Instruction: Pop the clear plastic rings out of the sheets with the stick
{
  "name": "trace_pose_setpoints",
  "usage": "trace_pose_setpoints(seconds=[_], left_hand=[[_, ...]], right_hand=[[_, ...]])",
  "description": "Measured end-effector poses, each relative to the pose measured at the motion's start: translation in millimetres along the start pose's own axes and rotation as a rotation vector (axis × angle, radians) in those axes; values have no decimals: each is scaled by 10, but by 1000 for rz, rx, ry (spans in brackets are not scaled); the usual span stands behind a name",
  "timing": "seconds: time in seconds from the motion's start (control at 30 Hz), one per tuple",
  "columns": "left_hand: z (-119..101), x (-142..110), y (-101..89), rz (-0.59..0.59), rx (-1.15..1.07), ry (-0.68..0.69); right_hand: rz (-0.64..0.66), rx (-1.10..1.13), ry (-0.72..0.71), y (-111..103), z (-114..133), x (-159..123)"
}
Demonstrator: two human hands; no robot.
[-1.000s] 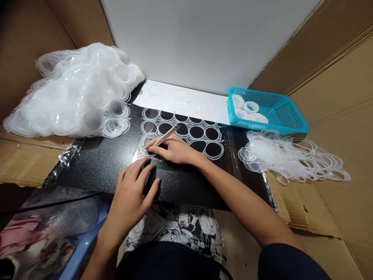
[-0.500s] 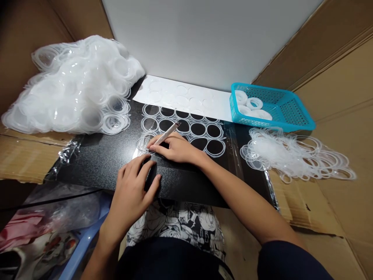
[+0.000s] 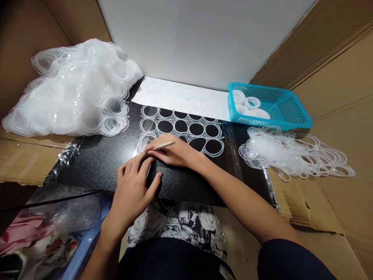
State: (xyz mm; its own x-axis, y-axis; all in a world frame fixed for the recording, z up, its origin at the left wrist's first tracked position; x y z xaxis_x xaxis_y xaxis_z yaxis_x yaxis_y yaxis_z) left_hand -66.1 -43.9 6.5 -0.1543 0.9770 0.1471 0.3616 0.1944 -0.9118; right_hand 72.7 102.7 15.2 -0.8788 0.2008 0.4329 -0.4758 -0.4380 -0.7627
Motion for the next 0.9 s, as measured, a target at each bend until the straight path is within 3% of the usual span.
trace_pose_setpoints(seconds=[0.2, 0.37, 0.57, 0.73, 0.83, 0.9], left_hand=[[17, 5, 13, 14, 16, 4], [25, -21, 19, 7, 23, 16], [14, -24, 15, 6, 21, 7], [26, -28, 32, -12, 13, 20], [43, -31, 56, -40, -18, 21], [63, -34, 74, -65, -59, 15]], right_hand=[[102, -445, -136, 99, 3, -47], [69, -631, -51, -82, -118, 177], [108, -677, 76, -440, -596, 660], [79, -649, 205, -565, -960, 897], [-17, -598, 244, -573, -957, 873], [-108, -490, 230, -565, -819, 751]])
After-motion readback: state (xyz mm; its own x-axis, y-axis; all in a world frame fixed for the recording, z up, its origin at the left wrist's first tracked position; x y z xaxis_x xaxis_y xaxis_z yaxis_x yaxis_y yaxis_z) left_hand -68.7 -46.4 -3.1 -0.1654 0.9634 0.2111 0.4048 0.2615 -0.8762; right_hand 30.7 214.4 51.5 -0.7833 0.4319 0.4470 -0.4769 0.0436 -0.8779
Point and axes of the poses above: each hand's wrist, its own x-axis towards the middle knuckle, its own y-axis out of the palm, z = x × y, the point moved 1 cm from there along x, towards the middle knuckle, and after that the axes turned 13 degrees about -y, right-handed, at the moved point
